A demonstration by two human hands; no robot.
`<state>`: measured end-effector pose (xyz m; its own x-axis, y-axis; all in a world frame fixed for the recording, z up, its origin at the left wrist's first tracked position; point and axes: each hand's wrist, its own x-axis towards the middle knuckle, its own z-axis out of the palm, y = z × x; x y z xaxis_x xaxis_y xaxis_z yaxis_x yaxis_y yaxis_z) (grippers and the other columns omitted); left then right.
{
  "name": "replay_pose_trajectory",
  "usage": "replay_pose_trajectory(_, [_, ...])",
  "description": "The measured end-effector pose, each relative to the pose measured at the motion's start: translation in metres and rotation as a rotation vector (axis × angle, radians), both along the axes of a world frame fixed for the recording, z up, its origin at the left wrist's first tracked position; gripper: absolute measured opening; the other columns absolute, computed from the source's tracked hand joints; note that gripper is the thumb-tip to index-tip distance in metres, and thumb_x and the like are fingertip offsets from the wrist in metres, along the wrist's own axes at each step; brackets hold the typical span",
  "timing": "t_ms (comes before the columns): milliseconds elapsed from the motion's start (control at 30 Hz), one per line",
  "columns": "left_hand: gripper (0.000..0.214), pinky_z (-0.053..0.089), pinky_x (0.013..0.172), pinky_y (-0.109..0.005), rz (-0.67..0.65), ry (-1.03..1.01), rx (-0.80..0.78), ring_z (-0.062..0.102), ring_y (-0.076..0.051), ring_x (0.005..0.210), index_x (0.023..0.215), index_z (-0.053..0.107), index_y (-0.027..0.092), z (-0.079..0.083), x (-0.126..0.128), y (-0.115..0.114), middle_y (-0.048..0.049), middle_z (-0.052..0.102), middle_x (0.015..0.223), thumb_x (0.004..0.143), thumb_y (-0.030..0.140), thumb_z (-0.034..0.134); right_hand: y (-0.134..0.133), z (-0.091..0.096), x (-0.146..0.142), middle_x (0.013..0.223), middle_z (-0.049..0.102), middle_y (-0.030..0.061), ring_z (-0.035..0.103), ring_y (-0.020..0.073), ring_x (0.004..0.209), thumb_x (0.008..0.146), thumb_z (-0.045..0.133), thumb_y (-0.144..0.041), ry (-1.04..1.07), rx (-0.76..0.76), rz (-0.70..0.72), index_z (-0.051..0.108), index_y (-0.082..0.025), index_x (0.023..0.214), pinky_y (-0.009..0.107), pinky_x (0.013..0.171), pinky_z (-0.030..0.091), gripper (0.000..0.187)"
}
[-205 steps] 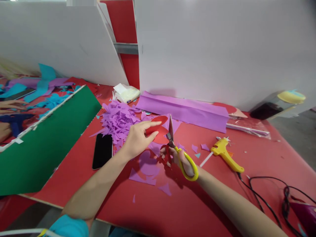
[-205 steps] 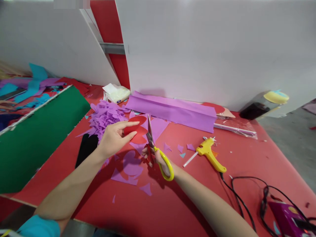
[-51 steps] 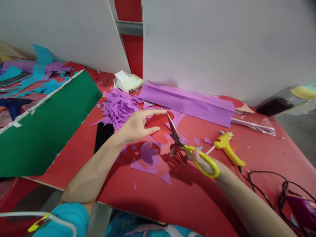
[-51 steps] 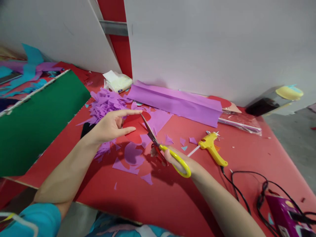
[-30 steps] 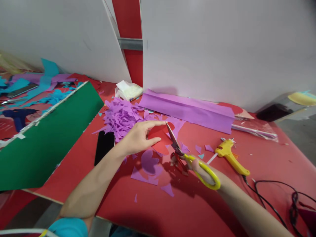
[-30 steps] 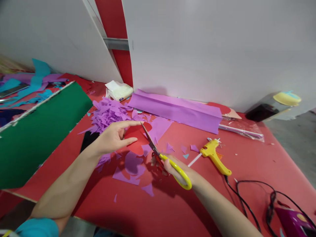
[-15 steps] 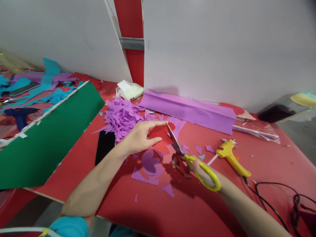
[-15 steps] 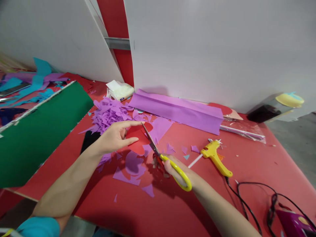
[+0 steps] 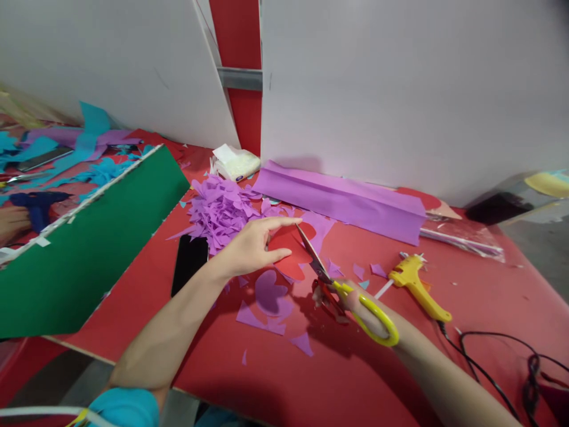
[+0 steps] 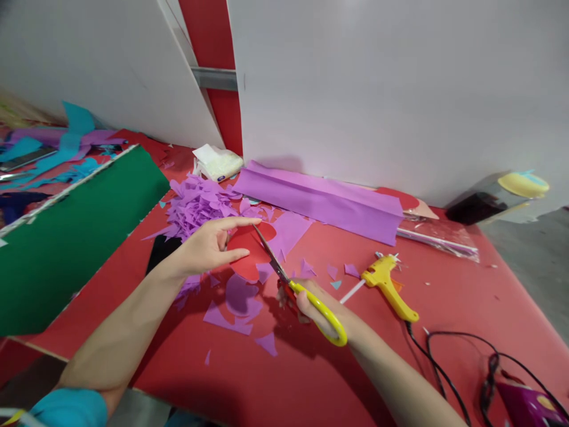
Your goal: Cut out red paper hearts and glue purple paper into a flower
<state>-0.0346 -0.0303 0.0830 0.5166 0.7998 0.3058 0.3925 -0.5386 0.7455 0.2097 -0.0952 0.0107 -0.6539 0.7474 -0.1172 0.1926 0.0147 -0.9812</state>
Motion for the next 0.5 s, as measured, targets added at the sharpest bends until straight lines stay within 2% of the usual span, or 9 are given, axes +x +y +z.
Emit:
replay_pose_trajectory(100, [0.049, 0.047, 0.092, -0.034, -0.019, -0.011, -0.015, 0.055, -0.020, 0.109, 0.119, 0.052, 0.017, -0.003, -0.001, 0.002, -0.0070, 0.061, 0.116, 0.070, 0.011, 0.061, 0.001, -0.001, 0.002, 0.080, 0.049, 0.0049, 0.034, 0.0092, 0.051, 0.078, 0.022, -0.071, -0.015, 0.002, 0.006, 0.051, -0.018, 0.090, 0.026, 0.045, 0.032, 0.061])
replay_pose_trajectory(200, [0.050, 0.046, 0.093, -0.035, -0.011, -0.005, -0.028, 0.056, -0.020, 0.108, 0.118, 0.052, 0.017, -0.004, -0.001, 0.002, -0.0075, 0.061, 0.115, 0.070, 0.012, 0.062, 0.002, 0.002, 0.001, 0.080, 0.048, 0.0045, 0.035, 0.0089, 0.051, 0.079, 0.020, -0.071, -0.021, -0.004, 0.028, 0.050, -0.018, 0.091, 0.026, 0.045, 0.032, 0.062])
replay_pose_trajectory(300, [0.049, 0.051, 0.084, -0.033, -0.004, -0.001, -0.065, 0.060, -0.021, 0.100, 0.117, 0.053, 0.017, 0.001, 0.000, 0.000, -0.0043, 0.068, 0.093, 0.069, 0.009, 0.062, 0.001, 0.006, 0.000, 0.076, 0.045, 0.0023, 0.033, 0.0087, 0.051, 0.081, 0.019, -0.068, -0.025, 0.015, 0.035, 0.048, -0.018, 0.086, 0.025, 0.045, 0.032, 0.058])
replay_pose_trajectory(400, [0.048, 0.053, 0.071, -0.028, -0.003, -0.004, -0.063, 0.063, -0.021, 0.088, 0.115, 0.055, 0.016, 0.006, 0.001, -0.001, 0.0002, 0.065, 0.070, 0.068, 0.007, 0.063, 0.000, 0.007, 0.001, 0.073, 0.043, 0.0010, 0.034, 0.0087, 0.051, 0.083, 0.018, -0.066, -0.035, 0.042, 0.036, 0.049, -0.018, 0.084, 0.024, 0.045, 0.032, 0.057])
replay_pose_trajectory(500, [0.049, 0.052, 0.066, -0.026, 0.009, 0.017, -0.050, 0.063, -0.018, 0.078, 0.116, 0.055, 0.016, 0.006, 0.000, -0.001, 0.0013, 0.064, 0.069, 0.069, 0.009, 0.063, -0.001, 0.004, 0.002, 0.069, 0.042, -0.0003, 0.034, 0.0080, 0.048, 0.081, 0.017, -0.069, -0.041, 0.039, 0.051, 0.050, -0.017, 0.085, 0.024, 0.043, 0.030, 0.062])
